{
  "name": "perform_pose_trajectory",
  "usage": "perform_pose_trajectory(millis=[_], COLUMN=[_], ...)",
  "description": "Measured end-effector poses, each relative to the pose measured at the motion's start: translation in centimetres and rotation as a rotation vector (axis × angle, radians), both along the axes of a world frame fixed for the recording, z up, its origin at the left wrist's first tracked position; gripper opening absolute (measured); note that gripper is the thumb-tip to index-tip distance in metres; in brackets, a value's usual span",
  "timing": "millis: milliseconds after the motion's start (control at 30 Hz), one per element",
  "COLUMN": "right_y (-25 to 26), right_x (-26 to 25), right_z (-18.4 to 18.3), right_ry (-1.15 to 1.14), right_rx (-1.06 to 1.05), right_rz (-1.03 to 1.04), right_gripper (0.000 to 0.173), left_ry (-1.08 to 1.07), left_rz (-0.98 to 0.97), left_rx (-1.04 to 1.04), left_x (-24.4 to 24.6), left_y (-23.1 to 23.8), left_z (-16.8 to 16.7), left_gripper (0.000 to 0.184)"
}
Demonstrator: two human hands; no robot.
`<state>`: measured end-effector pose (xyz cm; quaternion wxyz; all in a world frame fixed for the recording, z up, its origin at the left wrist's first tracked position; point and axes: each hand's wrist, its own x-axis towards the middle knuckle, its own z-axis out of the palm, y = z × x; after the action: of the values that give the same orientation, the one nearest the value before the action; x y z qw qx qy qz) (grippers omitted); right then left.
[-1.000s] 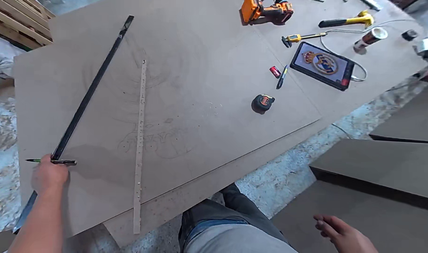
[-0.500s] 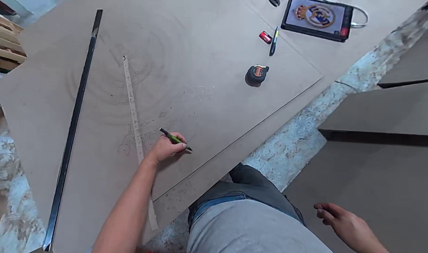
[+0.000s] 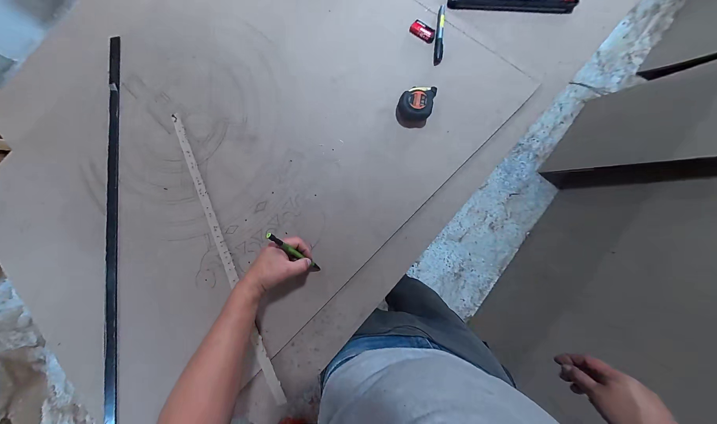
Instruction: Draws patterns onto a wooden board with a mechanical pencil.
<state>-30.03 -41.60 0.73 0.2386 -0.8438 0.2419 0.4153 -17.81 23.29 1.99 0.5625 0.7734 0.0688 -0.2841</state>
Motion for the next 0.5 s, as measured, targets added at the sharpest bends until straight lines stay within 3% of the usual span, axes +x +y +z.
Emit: perform_pose_trajectory(millis=[200,500], right_y=[3.5,2.6], right_x=[-3.3,-7.4], right_z=[-0.6,0.0], right_ry=[-0.021,-0.004], right_rx=[0.001,-0.027], right_rz=[0.022,-0.050], right_gripper=[0.028,0.030], left_ry=[-0.025,-0.036], left_rz=[-0.008,-0.073], left_rx=[-0.033,-0.006], left_x=[0.0,0.4], left_y=[0.1,0.3], left_z=[-0.4,-0.5], left_gripper=[0.005,0.006])
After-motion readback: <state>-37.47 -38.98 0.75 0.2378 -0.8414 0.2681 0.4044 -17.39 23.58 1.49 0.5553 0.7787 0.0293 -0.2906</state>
